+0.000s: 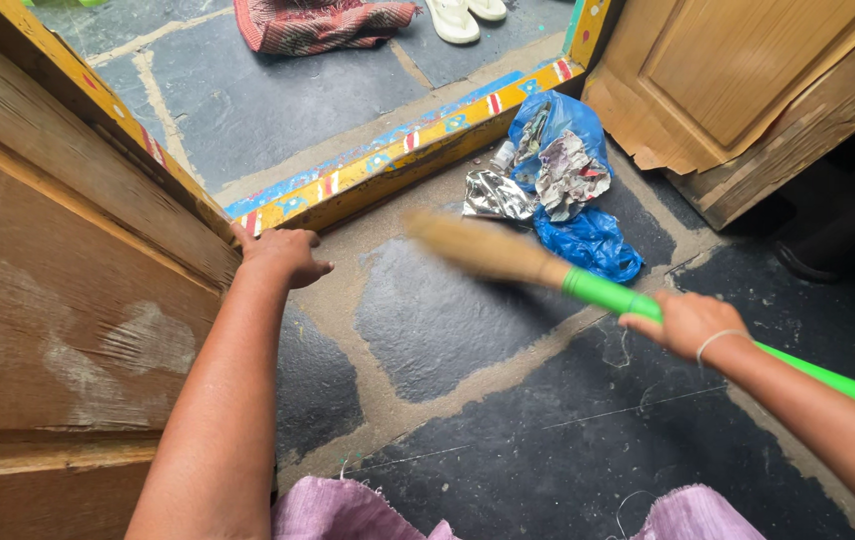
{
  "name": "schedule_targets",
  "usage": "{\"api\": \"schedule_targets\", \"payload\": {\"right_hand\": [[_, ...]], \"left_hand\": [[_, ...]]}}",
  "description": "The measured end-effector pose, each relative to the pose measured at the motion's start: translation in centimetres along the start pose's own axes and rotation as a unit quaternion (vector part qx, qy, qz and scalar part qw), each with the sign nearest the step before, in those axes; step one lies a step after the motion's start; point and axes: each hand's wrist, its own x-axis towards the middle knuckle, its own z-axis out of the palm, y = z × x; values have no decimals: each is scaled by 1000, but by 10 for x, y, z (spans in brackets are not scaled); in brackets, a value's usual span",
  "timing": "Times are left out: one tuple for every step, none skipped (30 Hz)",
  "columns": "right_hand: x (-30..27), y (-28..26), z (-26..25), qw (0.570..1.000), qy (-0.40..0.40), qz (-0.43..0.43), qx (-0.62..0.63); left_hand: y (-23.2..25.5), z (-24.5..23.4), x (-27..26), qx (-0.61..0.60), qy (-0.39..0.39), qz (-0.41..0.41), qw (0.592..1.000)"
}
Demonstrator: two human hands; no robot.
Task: The person sweeps debris on a tiled floor using a broom and collects the trash into a blue plastic bag. They also pick up larger pieces of trash by hand and place them into the bag.
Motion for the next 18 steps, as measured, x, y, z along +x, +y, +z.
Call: {"api": "schedule_targets", "payload": {"right_hand": [[0, -2, -8, 999, 13, 24, 32], [-4, -5, -13, 998, -4, 31, 49], [-8, -12, -17, 997, -22, 39, 67], [-10, -22, -23, 995, -38, 46, 84], [-17, -35, -24, 996, -39, 17, 83], [-29, -50, -22, 996, -41, -13, 80], [-38, -67, -23, 995, -43, -42, 78], [-47, -84, -24, 993, -65, -72, 75], [-56, -104, -24, 989, -86, -102, 71], [-61, -124, -24, 984, -76, -147, 63], [-64, -142, -25, 978, -65, -192, 54], [-62, -159, -28, 974, -74, -212, 32], [-58, -174, -30, 969, -83, -232, 10], [-52, -185, -32, 971, -65, -230, 4], [-43, -197, -33, 973, -47, -228, -2], [-34, -204, -34, 974, -30, -224, -9], [-24, -207, -35, 978, -23, -208, -5], [-14, -207, -37, 982, -15, -190, -2]], "left_hand": [[0, -3, 0, -1, 6, 6, 1000], [1, -4, 0, -3, 12, 13, 1000], [0, -3, 1, -6, 15, 14, 1000], [-2, -3, 3, -9, 20, 14, 1000], [-3, -2, 6, -12, 24, 14, 1000], [-6, 1, 8, -13, 22, 11, 1000], [-8, 5, 10, -14, 20, 9, 1000], [-10, 9, 13, -14, 18, 6, 1000], [-12, 13, 15, -9, 3, -1, 1000], [-13, 15, 17, -2, -12, -6, 1000], [-15, 17, 18, 4, -26, -12, 1000], [-16, 18, 18, 0, -23, -11, 1000], [-17, 18, 18, -5, -20, -9, 1000], [-16, 18, 19, -10, -17, -6, 1000], [-16, 16, 20, -18, -10, -2, 1000], [-15, 15, 21, -27, -3, 4, 1000], [-14, 15, 22, -35, 3, 10, 999], [-13, 14, 23, -33, 0, 13, 999]]}}
